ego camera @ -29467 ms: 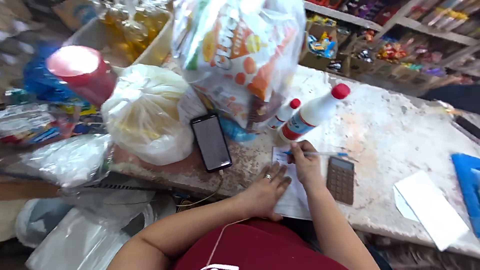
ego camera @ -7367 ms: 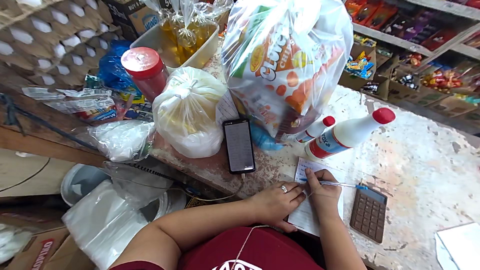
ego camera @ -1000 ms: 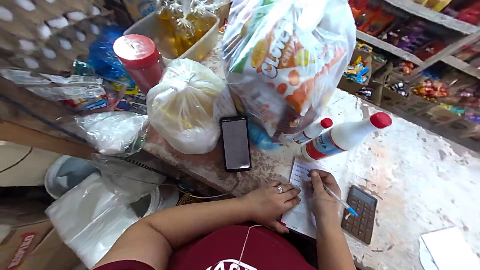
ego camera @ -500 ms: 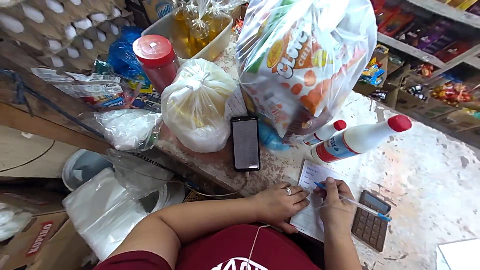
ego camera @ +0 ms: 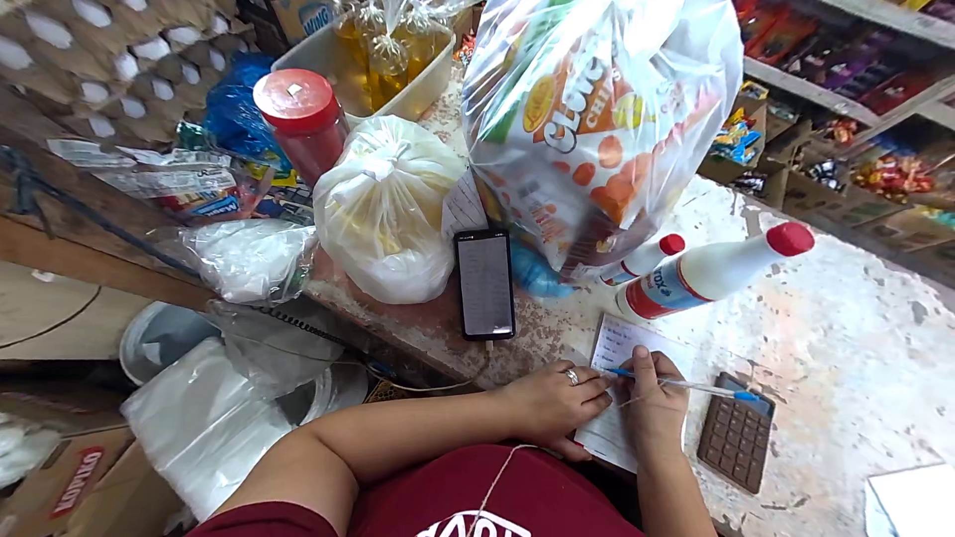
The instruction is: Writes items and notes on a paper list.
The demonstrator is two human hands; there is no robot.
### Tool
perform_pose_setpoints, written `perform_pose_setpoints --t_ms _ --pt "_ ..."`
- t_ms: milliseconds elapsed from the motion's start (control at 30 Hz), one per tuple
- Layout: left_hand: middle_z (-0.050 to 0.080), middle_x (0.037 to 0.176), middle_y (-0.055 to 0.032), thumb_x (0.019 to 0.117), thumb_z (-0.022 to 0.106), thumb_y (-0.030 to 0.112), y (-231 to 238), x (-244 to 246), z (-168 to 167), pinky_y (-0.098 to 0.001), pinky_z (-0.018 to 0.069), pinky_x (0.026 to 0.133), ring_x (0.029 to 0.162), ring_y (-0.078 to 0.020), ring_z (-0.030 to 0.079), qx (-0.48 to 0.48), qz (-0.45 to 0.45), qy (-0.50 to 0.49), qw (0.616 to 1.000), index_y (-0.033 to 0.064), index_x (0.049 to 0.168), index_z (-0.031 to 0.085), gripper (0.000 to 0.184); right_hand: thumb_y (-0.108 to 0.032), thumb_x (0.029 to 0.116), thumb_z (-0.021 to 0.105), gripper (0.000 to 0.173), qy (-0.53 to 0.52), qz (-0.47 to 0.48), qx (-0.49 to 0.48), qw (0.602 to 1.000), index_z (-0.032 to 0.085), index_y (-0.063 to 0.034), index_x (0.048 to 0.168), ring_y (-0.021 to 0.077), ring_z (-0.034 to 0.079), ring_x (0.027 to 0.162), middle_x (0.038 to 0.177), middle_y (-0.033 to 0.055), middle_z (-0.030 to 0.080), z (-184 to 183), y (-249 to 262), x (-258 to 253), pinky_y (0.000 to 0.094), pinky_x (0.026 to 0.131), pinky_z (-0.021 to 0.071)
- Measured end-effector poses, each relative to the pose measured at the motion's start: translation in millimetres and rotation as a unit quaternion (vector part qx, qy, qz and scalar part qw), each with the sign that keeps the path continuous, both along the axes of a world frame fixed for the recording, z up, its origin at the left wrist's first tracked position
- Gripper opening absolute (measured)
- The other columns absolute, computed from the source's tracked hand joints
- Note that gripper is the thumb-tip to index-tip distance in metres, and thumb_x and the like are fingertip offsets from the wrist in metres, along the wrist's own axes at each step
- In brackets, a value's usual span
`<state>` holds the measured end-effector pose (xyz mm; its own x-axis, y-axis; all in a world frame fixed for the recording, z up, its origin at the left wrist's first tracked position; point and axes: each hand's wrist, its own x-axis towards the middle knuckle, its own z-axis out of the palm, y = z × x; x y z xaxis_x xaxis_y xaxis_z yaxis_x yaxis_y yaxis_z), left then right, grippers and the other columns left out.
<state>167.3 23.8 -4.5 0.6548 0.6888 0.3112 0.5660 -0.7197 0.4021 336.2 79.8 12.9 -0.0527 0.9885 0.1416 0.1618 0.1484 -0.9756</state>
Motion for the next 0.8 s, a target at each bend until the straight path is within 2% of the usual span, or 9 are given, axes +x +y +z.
perform_pose_setpoints --t_ms 333,800 --pt "0.060 0.142 -0.0167 0.0825 0.073 0.058 -0.8 -1.3 -0.5 -0.0482 0.0476 0.105 0.131 -0.0331 0.058 0.016 0.000 -0.013 1.000 0.0018 0.132 0.063 0.076 -0.018 0.1035 0.055 0.027 -0.065 0.008 0.040 0.997 0.056 -0.0147 0.077 -0.0036 0.054 0.053 0.062 -0.0125 0.056 -3.3 -1.4 -0.2 0.0145 0.052 0.0476" --pt "0.061 0.141 -0.0168 0.0837 0.072 0.058 -1.2 -1.0 -1.5 -0.0468 0.0481 0.104 0.130 -0.0328 0.058 0.028 0.000 -0.015 1.000 0.0016 0.132 0.063 0.075 -0.016 0.1026 0.055 0.026 -0.054 0.008 0.044 0.998 0.056 -0.0142 0.077 -0.0036 0.054 0.053 0.062 -0.0121 0.056 -4.5 -1.9 0.4 0.0138 0.052 0.0478"
